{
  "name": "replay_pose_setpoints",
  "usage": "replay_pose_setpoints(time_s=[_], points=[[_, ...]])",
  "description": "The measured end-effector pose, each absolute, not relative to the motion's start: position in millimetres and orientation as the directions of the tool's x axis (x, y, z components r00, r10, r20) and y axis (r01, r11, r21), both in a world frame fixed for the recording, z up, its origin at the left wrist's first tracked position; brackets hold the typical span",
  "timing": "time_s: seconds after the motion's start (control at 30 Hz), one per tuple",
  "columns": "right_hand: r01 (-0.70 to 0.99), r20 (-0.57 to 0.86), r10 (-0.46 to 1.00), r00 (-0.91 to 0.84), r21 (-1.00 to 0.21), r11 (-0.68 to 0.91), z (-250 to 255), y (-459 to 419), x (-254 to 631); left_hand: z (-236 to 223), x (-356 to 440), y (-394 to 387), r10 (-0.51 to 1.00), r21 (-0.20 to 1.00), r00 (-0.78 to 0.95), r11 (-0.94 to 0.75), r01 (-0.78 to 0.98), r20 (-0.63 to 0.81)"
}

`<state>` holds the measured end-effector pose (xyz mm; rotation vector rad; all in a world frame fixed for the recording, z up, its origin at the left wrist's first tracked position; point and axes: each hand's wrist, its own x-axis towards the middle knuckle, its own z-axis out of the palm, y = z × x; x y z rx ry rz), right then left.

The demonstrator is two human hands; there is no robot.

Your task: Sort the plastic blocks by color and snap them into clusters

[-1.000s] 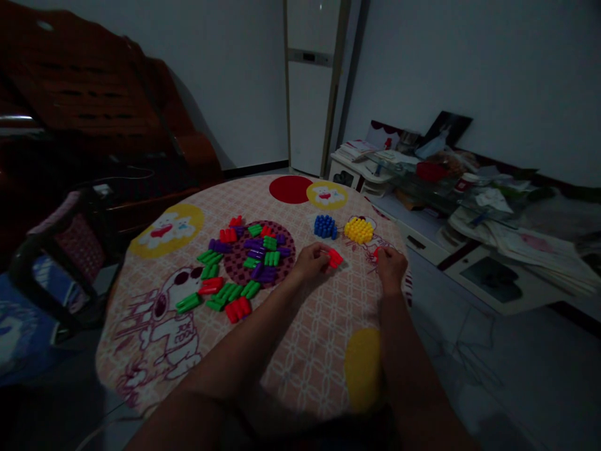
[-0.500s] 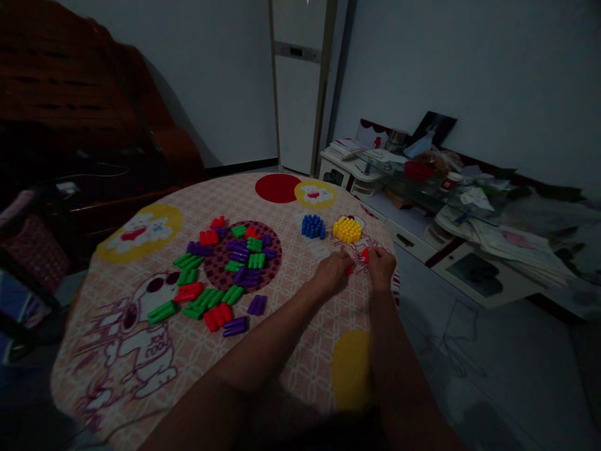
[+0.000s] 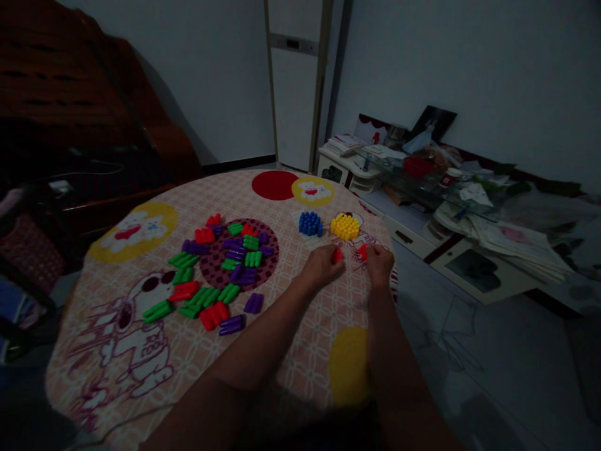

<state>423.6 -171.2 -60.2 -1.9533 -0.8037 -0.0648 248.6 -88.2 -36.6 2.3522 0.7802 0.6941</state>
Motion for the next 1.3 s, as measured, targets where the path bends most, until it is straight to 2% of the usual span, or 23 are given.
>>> replay_pose_setpoints(time_s=[0.07,0.17,0.33,0.53,0.8,1.0,1.1,1.2,1.3], points=[[0.56,0.355,0.545,0.759,-0.784,-0.27,-59.6,-171.3,422.5,-37.5,251.0,-86.9,0.732,0.707,0.633,-0.585,0.397,0.25],[0.566,0.347,0.588,0.73,-0.79,-0.237,-57.9,-171.5,421.3,-37.4,263.2,-88.2,0.728,0.754,0.641,-0.558,0.347,0.244],[0.581,0.37,0.581,0.726,-0.781,-0.229,-55.0,-172.3,420.9,-40.4,296.4,-93.6,0.677,0.776,0.665,-0.588,0.23,0.316],[0.584,0.357,0.595,0.72,-0.775,-0.242,-54.8,-171.8,422.3,-51.3,311.8,-93.3,0.723,0.822,0.624,-0.526,0.219,0.296],[0.523,0.316,0.583,0.749,-0.822,-0.226,-60.8,-171.0,427.6,-62.7,310.8,-91.6,0.686,0.856,0.671,-0.495,0.149,0.28],[0.477,0.319,0.519,0.793,-0.855,-0.203,-66.6,-171.1,431.6,-40.3,286.4,-72.3,0.718,0.836,0.615,-0.522,0.168,0.325],[0.445,0.295,0.515,0.805,-0.874,-0.195,-64.7,-171.6,429.5,-13.3,248.3,-39.8,0.775,0.824,0.517,-0.527,0.211,0.363],[0.422,0.277,0.526,0.804,-0.889,-0.177,-64.9,-171.1,429.7,12.0,194.2,0.5,0.857,0.823,0.338,-0.489,0.29,0.39],[0.417,0.269,0.533,0.803,-0.891,-0.179,-68.4,-170.0,433.0,24.7,132.8,33.9,0.921,0.742,0.13,-0.375,0.556,0.367]])
